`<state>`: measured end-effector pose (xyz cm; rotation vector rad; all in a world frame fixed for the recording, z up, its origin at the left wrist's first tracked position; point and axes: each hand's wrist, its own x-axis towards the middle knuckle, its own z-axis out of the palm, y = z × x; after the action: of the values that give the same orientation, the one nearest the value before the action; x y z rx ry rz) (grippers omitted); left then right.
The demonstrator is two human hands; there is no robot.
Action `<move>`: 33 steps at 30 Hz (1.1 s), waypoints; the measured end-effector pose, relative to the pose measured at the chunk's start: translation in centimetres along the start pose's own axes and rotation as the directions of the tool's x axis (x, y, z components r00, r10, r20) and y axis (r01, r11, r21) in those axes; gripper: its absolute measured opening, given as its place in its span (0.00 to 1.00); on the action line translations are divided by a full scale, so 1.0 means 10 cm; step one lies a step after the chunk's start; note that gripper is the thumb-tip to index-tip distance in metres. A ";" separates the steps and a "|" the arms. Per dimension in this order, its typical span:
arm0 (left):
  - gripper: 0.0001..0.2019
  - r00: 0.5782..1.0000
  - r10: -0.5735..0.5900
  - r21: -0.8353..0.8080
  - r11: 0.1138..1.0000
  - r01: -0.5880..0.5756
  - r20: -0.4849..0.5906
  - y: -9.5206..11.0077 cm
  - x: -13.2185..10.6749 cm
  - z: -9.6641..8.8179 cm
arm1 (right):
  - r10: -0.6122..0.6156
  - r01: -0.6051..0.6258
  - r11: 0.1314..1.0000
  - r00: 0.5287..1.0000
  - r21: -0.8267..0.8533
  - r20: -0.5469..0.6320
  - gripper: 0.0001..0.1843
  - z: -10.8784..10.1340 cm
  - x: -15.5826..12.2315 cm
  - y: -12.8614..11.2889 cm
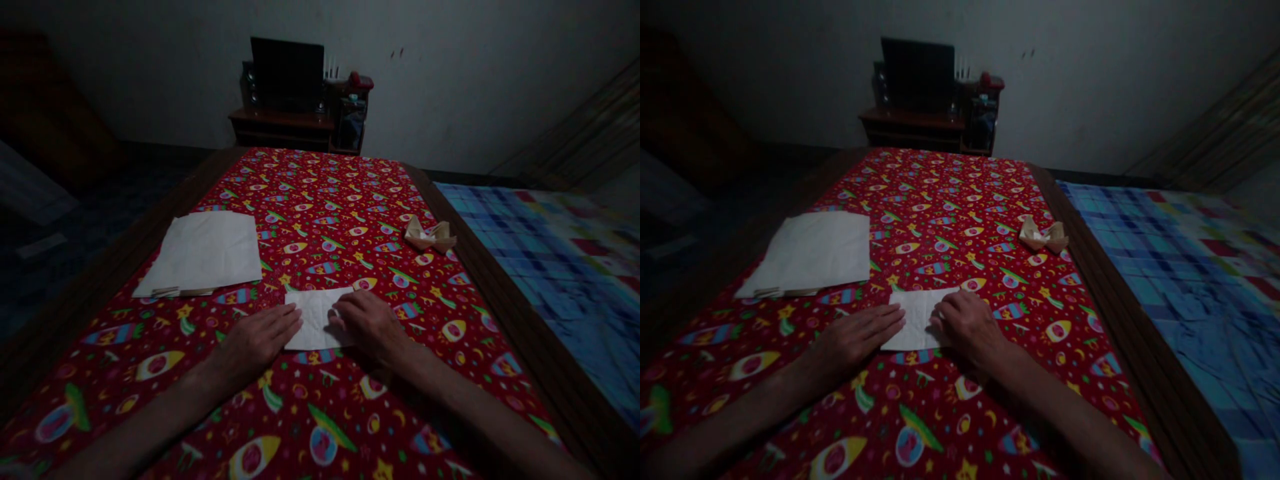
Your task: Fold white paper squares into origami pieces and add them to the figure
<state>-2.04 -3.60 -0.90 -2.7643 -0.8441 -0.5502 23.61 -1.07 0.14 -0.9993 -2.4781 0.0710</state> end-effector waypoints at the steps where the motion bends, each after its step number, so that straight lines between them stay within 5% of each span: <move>1: 0.16 1.000 -0.010 -0.013 1.000 0.010 0.009 -0.04 -0.02 -0.01 | 0.072 -0.072 0.997 0.997 0.000 -0.022 0.09 -0.02 0.02 0.05; 5: 0.19 0.997 -0.067 -0.068 0.995 0.069 0.033 -0.08 -0.05 -0.03 | 0.280 -0.278 0.960 0.960 0.041 -0.031 0.11 -0.05 0.03 0.11; 13: 0.33 0.985 -0.168 -0.267 0.948 0.175 0.049 -0.02 -0.02 0.05 | 0.340 -0.325 0.925 0.939 0.198 -0.050 0.03 -0.05 -0.07 0.08; 26: 0.21 0.978 -0.200 -0.284 0.936 0.209 0.059 0.10 0.10 -0.07 | 0.335 -0.333 0.926 0.942 0.176 0.023 0.18 -0.04 -0.10 0.16; 33: 0.18 0.973 -0.227 -0.271 0.934 0.231 0.048 0.14 0.13 -0.10 | 0.355 -0.357 0.909 0.934 0.216 0.050 0.08 -0.03 -0.08 0.20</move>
<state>-0.49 -4.41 0.41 -2.9376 -1.1876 -0.7385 25.53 -0.23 -0.36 -1.3378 -2.2038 0.4604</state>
